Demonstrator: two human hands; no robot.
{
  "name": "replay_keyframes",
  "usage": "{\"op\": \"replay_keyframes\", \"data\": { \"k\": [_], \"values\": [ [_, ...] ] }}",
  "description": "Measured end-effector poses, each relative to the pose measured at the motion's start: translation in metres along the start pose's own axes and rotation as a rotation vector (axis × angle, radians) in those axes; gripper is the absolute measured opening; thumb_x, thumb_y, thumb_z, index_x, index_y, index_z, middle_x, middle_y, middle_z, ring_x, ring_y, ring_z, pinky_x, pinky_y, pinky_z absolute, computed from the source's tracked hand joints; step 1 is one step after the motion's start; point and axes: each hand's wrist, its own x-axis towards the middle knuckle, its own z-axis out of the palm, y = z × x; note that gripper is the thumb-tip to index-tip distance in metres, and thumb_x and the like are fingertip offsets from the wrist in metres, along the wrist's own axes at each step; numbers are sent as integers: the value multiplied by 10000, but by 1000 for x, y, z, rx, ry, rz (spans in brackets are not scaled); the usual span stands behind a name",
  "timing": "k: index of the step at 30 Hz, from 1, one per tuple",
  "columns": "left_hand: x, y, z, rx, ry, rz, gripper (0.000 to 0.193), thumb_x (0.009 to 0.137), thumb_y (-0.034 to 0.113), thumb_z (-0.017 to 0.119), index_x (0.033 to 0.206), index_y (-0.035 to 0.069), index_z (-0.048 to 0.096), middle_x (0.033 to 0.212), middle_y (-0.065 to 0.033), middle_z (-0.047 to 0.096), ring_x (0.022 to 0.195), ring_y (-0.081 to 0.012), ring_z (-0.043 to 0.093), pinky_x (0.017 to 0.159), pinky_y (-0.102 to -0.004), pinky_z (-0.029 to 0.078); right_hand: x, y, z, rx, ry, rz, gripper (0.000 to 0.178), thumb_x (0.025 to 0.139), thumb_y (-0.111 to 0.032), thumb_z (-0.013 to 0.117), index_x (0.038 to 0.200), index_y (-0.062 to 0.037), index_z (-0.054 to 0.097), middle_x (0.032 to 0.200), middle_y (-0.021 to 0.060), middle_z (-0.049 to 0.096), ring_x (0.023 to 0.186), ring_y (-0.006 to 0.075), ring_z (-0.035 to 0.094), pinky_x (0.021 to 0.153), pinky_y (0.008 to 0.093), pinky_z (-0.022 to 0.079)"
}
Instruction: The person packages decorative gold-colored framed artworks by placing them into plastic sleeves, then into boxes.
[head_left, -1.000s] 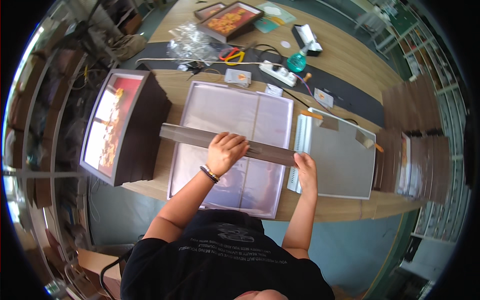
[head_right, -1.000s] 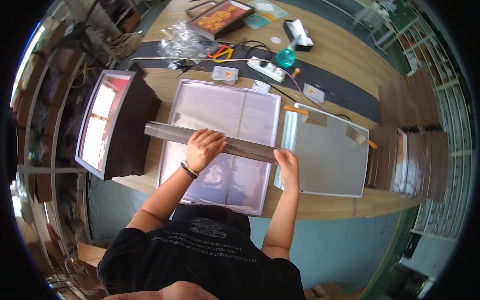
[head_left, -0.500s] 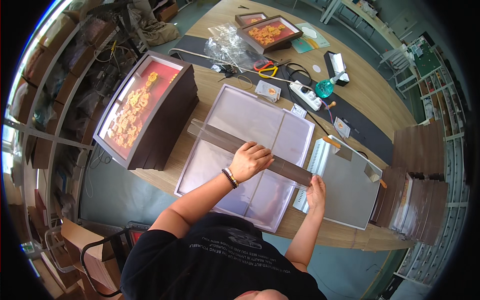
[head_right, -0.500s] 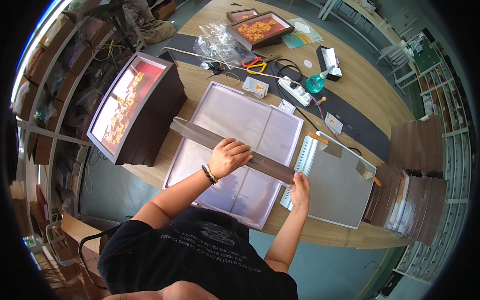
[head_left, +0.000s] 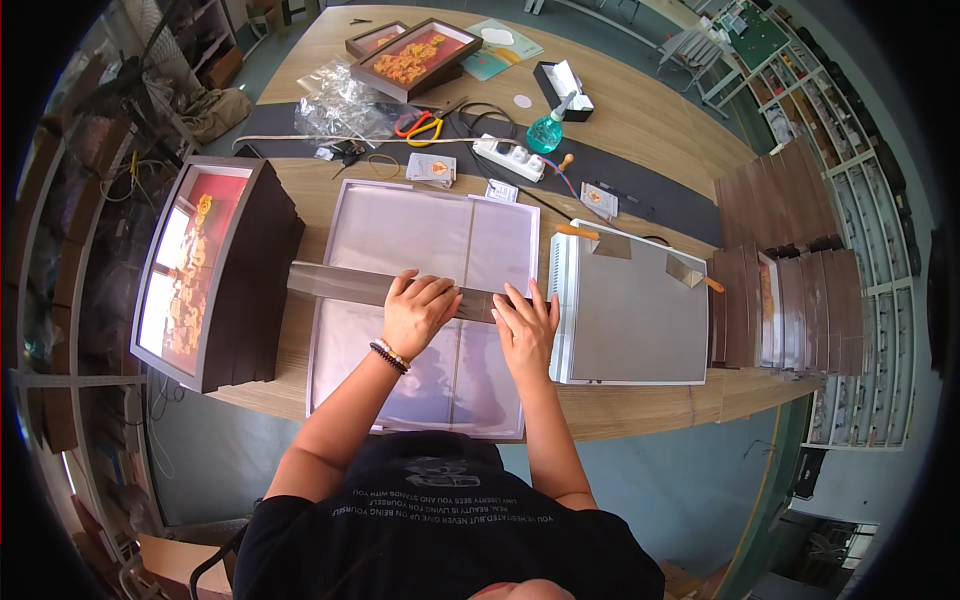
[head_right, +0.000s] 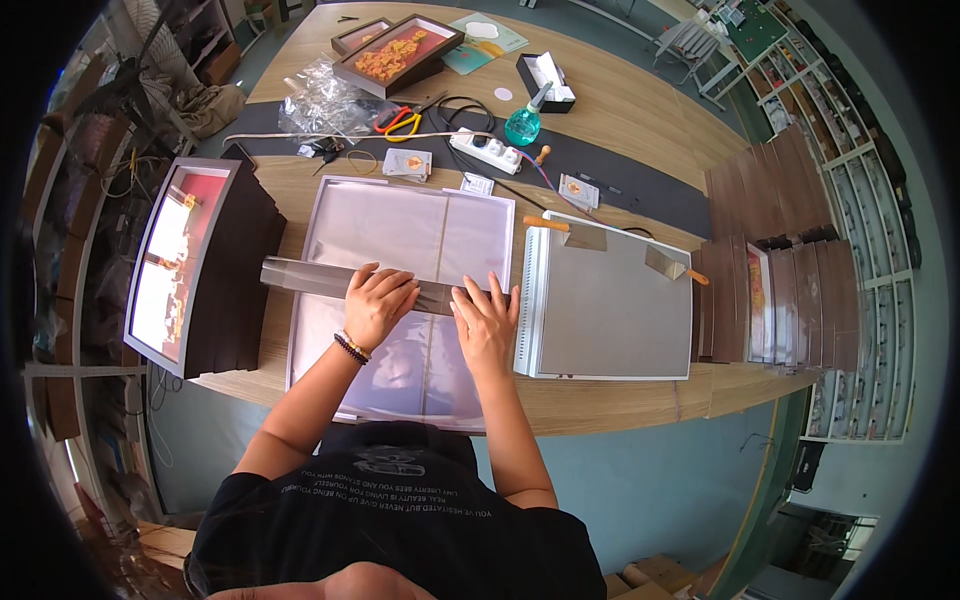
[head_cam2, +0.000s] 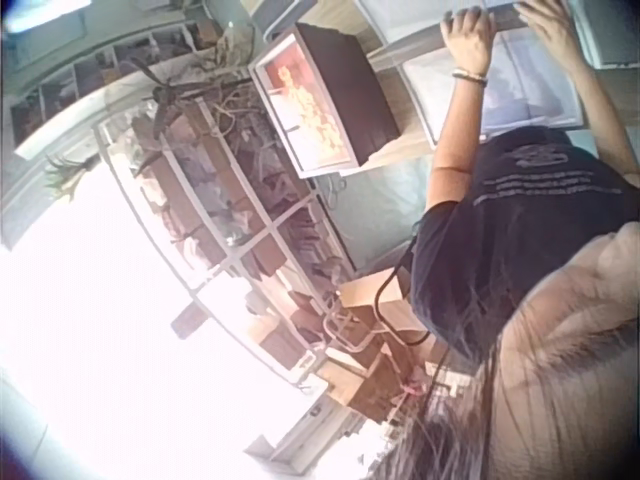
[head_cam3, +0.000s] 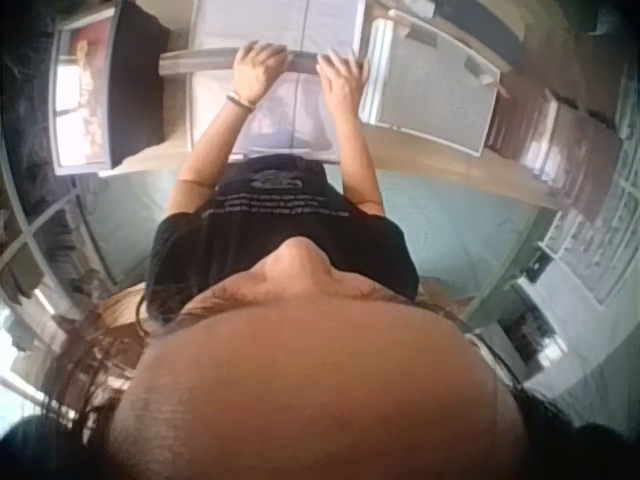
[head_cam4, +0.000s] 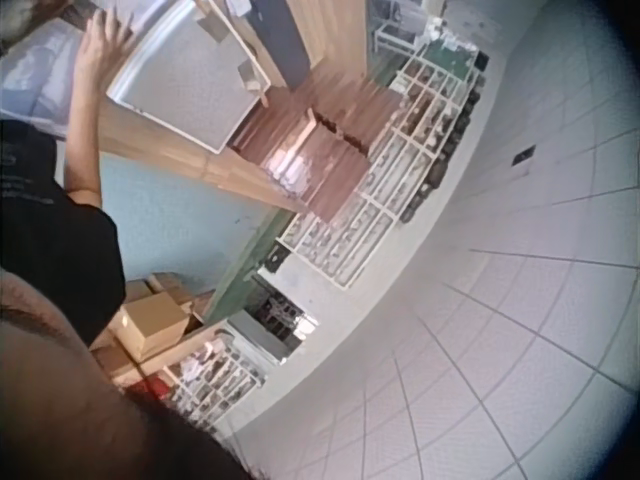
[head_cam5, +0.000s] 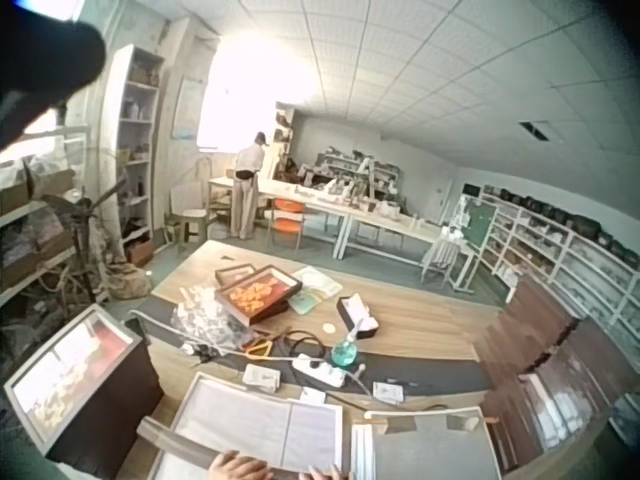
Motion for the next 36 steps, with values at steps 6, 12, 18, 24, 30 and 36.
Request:
{"op": "replay_keyframes", "data": {
  "k": [6,12,18,24,30,36],
  "values": [
    [6,0,-14,-4,-105,-52,165,779,228,656,893,109,643,1041,-30,606,987,-175,564,961,-419,351,1,3,8,49,59,-20,163,793,-193,652,933,-123,700,1066,3,643,1165,274,482,1045,513,235],
    [-2,-40,-57,-44,-347,-63,277,800,290,631,1042,155,643,1154,-44,580,1102,-217,524,1041,-537,201,0,2,11,69,117,29,143,776,-161,665,908,-121,706,1040,-4,655,1154,273,490,1040,498,240],
    [-2,-51,-56,-115,-204,7,126,771,149,654,893,132,681,969,-14,648,912,-177,602,960,-444,352,3,-6,7,31,153,36,124,739,-145,682,859,-121,703,1095,20,623,1138,278,494,1031,490,256],
    [-3,-53,-56,-114,-193,23,127,766,157,656,887,125,676,967,-24,648,891,-186,599,939,-431,368,61,30,-9,121,155,411,334,828,-217,594,1147,-123,558,815,66,645,768,284,628,695,379,485],
    [-2,-51,-54,-135,-190,41,126,761,147,659,883,122,674,966,-26,647,885,-186,600,933,-425,370,143,112,7,95,-420,981,499,909,-496,361,1209,-124,501,739,71,653,538,173,625,521,314,496],
    [3,-49,-56,-139,-155,38,107,767,153,655,867,119,672,958,-21,648,875,-183,603,926,-424,375,96,142,-16,77,-290,1035,272,890,-297,463,1035,-87,556,698,63,648,503,167,625,481,304,500]
  ]
}}
